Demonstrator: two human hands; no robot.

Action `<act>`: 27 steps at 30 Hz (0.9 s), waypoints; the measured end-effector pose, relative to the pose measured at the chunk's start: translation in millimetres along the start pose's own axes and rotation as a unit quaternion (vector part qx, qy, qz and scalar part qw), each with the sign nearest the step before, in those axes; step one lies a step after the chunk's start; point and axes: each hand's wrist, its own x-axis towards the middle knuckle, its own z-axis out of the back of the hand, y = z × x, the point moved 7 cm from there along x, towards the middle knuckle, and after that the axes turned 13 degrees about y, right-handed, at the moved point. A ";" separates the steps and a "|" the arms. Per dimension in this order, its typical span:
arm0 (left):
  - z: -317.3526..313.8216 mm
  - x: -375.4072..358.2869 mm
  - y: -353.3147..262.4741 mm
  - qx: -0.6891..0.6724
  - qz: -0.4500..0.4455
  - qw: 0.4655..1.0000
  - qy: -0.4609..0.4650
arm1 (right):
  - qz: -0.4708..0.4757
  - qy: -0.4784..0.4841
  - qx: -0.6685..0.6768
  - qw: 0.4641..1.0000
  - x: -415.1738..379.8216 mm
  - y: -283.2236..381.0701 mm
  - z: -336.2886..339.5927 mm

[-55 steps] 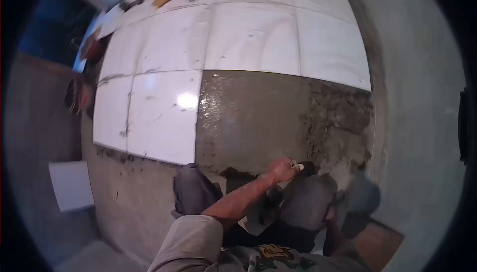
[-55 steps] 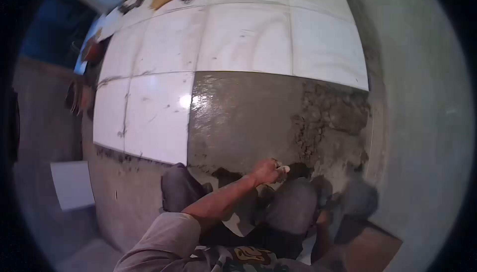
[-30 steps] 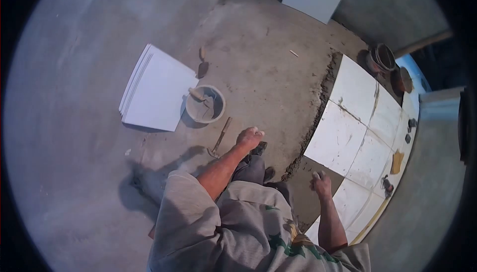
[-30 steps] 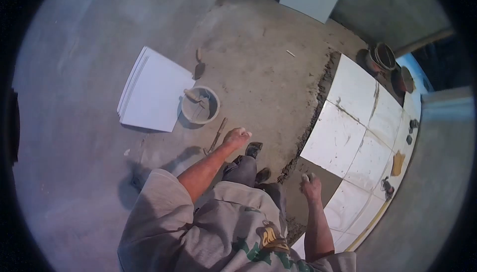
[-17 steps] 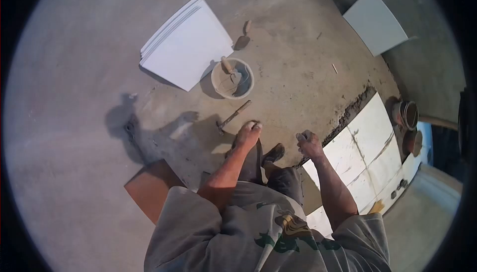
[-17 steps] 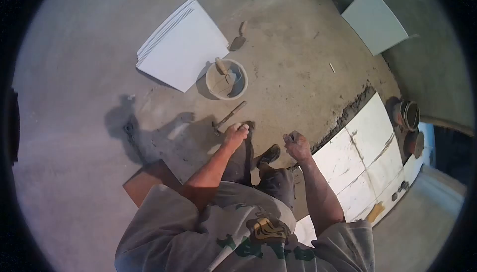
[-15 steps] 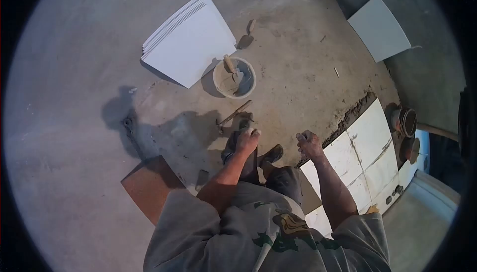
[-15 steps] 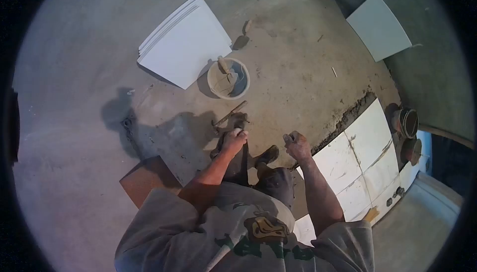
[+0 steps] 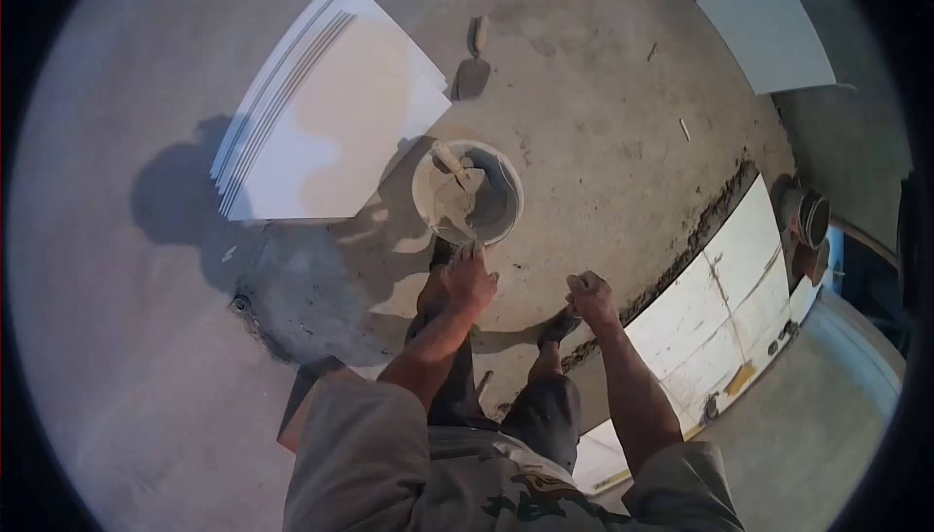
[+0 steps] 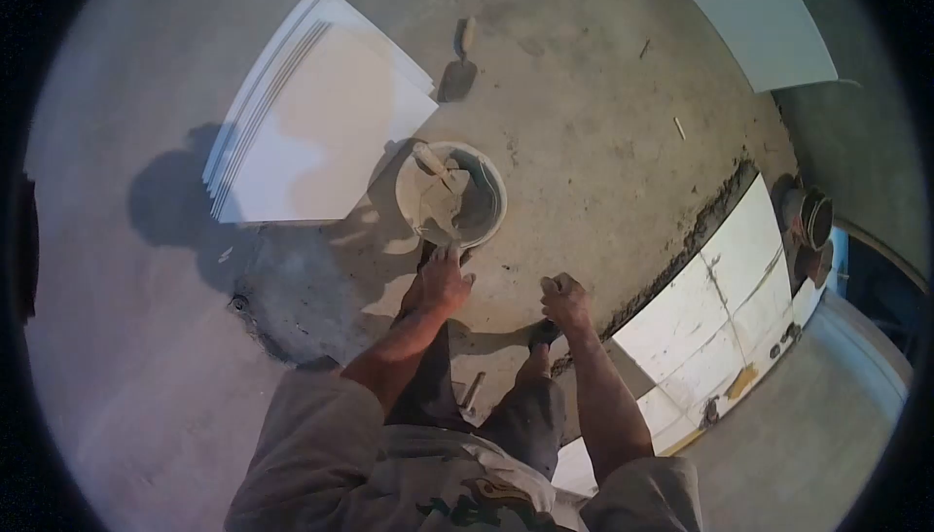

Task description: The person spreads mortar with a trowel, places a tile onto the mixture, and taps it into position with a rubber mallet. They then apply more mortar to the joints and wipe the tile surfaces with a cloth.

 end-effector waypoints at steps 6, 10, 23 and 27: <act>-36.4 104.2 9.1 0.002 -0.053 0.977 0.205 | 0.043 -0.008 -0.020 0.999 9.2 4.0 -88.7; -23.3 114.9 -6.0 -0.032 -0.055 0.981 0.181 | 0.019 -0.047 -0.022 0.998 -29.8 -24.8 -99.7; -127.6 -108.7 -81.4 0.420 -0.245 0.808 0.333 | 0.002 -0.245 0.158 0.956 -154.1 -244.9 -81.0; -190.4 -179.5 -95.3 0.591 -0.227 0.672 0.385 | 0.081 -0.264 0.070 0.959 -189.4 -289.1 -114.7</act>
